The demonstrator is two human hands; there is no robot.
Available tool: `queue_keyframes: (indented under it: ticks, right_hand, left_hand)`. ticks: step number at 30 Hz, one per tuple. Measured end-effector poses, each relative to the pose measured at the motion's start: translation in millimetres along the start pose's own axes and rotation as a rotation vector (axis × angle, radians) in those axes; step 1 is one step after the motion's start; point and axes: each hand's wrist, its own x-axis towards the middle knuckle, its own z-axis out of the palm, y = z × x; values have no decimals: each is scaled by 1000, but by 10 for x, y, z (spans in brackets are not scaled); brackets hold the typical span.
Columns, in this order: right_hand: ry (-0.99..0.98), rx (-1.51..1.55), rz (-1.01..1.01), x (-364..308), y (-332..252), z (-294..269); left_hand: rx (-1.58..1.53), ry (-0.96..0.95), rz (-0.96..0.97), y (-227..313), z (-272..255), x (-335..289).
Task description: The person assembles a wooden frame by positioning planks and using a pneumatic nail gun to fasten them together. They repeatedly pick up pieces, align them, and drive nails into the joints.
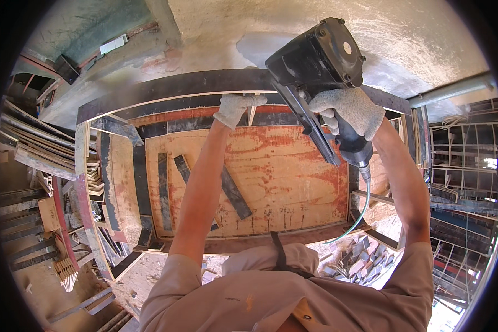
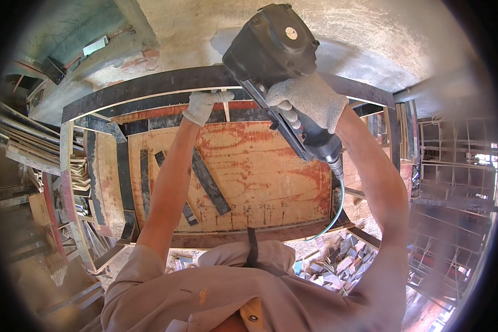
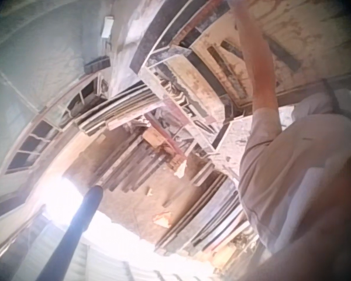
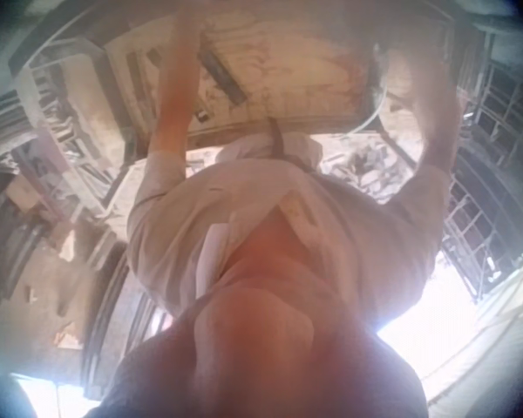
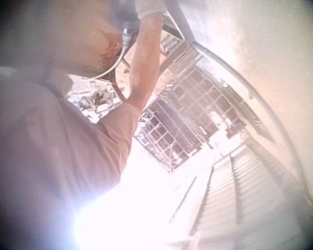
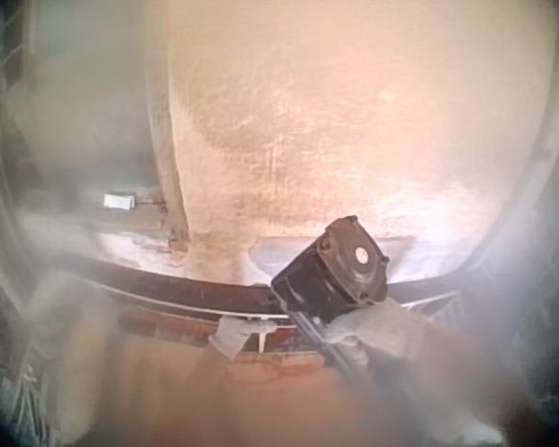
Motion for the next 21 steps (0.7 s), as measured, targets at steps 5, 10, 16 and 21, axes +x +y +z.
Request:
queue_keyframes:
  ticks: [5,10,16,21]
  right_hand:
    - [-42,-18,-5,88,-42,-31]
    - [-65,-36,-28,104,-65,-37]
    - [-64,-134,-61,81,-168,0]
    - [-69,-77,-23,10,-206,49]
  left_hand:
    - [21,52,26,89,50,-45]
    - [110,17,2,53,-6,-29]
    - [220,-10,98,81,-24,-2]
    - [53,20,18,42,5,-12]
